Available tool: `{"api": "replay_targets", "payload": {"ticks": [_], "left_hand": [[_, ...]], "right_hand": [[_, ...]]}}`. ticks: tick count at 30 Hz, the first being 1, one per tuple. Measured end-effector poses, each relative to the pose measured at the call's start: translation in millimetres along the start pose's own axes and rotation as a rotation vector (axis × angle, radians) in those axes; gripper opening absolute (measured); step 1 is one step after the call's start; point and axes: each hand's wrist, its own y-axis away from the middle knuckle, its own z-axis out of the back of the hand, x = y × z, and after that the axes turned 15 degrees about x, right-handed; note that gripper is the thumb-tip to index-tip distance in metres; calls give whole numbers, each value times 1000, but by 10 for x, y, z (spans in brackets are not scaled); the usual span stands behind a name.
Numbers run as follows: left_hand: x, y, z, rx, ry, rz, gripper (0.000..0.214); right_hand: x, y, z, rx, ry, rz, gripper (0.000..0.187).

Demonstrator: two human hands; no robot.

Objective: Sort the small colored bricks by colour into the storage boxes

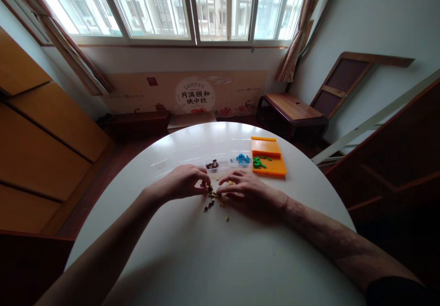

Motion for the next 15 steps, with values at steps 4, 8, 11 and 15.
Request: {"api": "replay_targets", "payload": {"ticks": [4, 8, 11, 15], "left_hand": [[-32, -17, 8, -7, -11, -27, 6], [-50, -29, 13, 6, -35, -11, 8], [-45, -26, 9, 16, -45, 12, 11], [-37, -18, 5, 12, -16, 12, 10]], "right_hand": [[-15, -2, -12, -7, -24, -2, 27], [-38, -2, -27, -21, -41, 1, 19], [-29, -6, -15, -40, -51, -2, 16], [2, -12, 13, -41, -63, -9, 17]]}}
